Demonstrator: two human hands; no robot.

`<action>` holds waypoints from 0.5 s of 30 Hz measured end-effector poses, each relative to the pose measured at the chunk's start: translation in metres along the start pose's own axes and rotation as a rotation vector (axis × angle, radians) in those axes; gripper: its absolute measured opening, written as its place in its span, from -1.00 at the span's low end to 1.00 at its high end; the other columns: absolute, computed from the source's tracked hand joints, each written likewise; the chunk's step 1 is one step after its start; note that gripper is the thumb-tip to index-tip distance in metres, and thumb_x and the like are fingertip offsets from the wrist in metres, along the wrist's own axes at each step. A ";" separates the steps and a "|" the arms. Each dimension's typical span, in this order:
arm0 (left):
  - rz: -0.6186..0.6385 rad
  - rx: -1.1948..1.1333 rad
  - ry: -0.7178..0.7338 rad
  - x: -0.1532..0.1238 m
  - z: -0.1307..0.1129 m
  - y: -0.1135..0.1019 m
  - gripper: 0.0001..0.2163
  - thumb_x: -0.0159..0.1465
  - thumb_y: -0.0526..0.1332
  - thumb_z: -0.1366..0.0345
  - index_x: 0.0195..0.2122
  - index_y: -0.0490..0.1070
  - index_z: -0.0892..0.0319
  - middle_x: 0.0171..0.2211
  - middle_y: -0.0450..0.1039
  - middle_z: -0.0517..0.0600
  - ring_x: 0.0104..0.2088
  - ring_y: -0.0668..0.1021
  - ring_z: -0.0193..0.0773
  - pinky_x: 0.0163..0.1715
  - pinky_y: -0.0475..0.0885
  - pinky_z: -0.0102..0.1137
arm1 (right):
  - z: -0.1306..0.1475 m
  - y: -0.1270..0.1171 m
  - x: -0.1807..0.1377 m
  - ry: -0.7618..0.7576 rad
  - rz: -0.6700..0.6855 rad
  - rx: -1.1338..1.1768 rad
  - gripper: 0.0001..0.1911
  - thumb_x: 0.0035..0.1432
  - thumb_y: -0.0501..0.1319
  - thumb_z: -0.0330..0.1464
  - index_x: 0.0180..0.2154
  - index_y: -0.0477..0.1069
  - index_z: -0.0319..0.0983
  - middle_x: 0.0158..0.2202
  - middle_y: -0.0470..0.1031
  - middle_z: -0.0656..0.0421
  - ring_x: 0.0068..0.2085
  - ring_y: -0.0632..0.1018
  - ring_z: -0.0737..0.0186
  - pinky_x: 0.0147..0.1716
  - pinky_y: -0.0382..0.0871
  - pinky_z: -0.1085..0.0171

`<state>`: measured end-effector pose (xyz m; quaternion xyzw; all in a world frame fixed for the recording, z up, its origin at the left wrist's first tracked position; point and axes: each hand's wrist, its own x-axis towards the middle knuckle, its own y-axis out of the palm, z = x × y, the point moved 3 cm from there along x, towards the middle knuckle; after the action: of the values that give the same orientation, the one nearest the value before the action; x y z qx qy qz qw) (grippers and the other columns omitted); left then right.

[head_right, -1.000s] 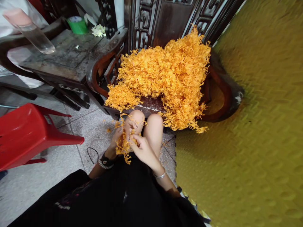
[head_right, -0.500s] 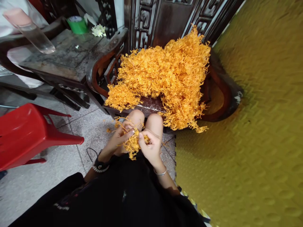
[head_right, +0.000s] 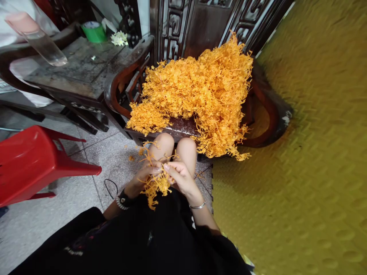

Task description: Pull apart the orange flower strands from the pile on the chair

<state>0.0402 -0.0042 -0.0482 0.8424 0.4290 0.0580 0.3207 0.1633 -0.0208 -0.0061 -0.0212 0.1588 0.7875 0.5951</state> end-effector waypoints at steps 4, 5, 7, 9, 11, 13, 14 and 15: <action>0.000 -0.145 -0.007 0.004 0.005 -0.002 -0.58 -0.02 0.33 -0.04 -0.68 0.17 0.13 -0.74 0.08 -0.13 -0.68 0.14 -0.42 -0.68 0.02 -0.41 | -0.009 0.005 0.005 -0.036 -0.023 0.335 -0.46 0.04 0.25 -0.07 -0.71 0.04 -0.18 -0.79 -0.06 0.40 -0.76 -0.08 0.52 -0.79 -0.18 0.41; -0.010 -0.163 0.001 0.005 0.004 -0.003 -0.55 0.00 0.29 -0.09 -0.67 0.13 0.11 -0.74 0.03 -0.14 -0.69 0.11 -0.42 -0.69 0.01 -0.42 | -0.009 0.005 0.007 -0.054 -0.048 0.403 -0.45 0.06 0.22 -0.08 -0.71 -0.03 -0.17 -0.80 -0.12 0.42 -0.76 -0.13 0.51 -0.81 -0.20 0.42; -0.062 -0.206 0.028 0.008 -0.001 -0.003 -0.52 0.02 0.23 -0.17 -0.64 0.08 0.09 -0.74 -0.04 -0.17 -0.70 0.05 -0.43 -0.71 0.01 -0.43 | -0.006 0.003 0.011 -0.103 -0.123 0.487 -0.45 0.10 0.14 -0.10 -0.71 -0.11 -0.16 -0.80 -0.20 0.42 -0.77 -0.18 0.50 -0.82 -0.21 0.43; -0.140 -0.220 0.049 0.010 -0.006 0.000 -0.52 0.00 0.23 -0.19 -0.61 0.10 0.10 -0.73 0.00 -0.18 -0.71 0.06 -0.45 -0.70 0.03 -0.43 | -0.001 0.000 0.013 -0.135 -0.203 0.511 -0.48 0.09 0.13 -0.12 -0.70 -0.09 -0.17 -0.80 -0.18 0.41 -0.77 -0.16 0.49 -0.82 -0.20 0.44; -0.207 -0.200 0.069 0.010 -0.009 0.005 -0.53 -0.01 0.28 -0.16 -0.59 0.15 0.12 -0.74 0.07 -0.18 -0.72 0.11 -0.46 -0.70 0.03 -0.44 | 0.002 -0.001 0.012 -0.131 -0.243 0.494 -0.56 0.04 0.15 -0.12 -0.69 0.04 -0.16 -0.82 -0.11 0.40 -0.77 -0.13 0.48 -0.81 -0.19 0.43; -0.239 -0.138 0.113 0.008 -0.011 0.009 -0.57 0.03 0.29 -0.11 -0.55 0.21 0.14 -0.75 0.11 -0.19 -0.73 0.15 -0.46 -0.68 0.02 -0.44 | 0.003 -0.001 0.011 -0.096 -0.225 0.462 -0.68 -0.01 0.18 -0.12 -0.61 0.22 -0.16 -0.84 -0.04 0.41 -0.78 -0.10 0.47 -0.79 -0.17 0.42; -0.251 -0.098 0.141 0.007 -0.011 0.010 -0.60 0.07 0.28 -0.08 -0.53 0.24 0.15 -0.75 0.13 -0.20 -0.72 0.17 -0.46 -0.68 0.02 -0.44 | 0.003 -0.001 0.010 -0.077 -0.207 0.445 -0.73 -0.02 0.19 -0.14 -0.57 0.28 -0.17 -0.84 -0.01 0.42 -0.78 -0.08 0.47 -0.78 -0.17 0.41; -0.267 -0.053 0.167 0.006 -0.011 0.010 -0.63 0.11 0.27 -0.05 -0.50 0.27 0.15 -0.74 0.15 -0.20 -0.72 0.18 -0.45 -0.66 0.04 -0.45 | 0.003 -0.001 0.009 -0.061 -0.196 0.423 -0.77 -0.03 0.20 -0.16 -0.52 0.32 -0.18 -0.83 0.01 0.42 -0.78 -0.07 0.47 -0.77 -0.17 0.41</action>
<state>0.0465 0.0018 -0.0346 0.7615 0.5605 0.0960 0.3112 0.1625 -0.0110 -0.0059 0.1125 0.2995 0.6753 0.6646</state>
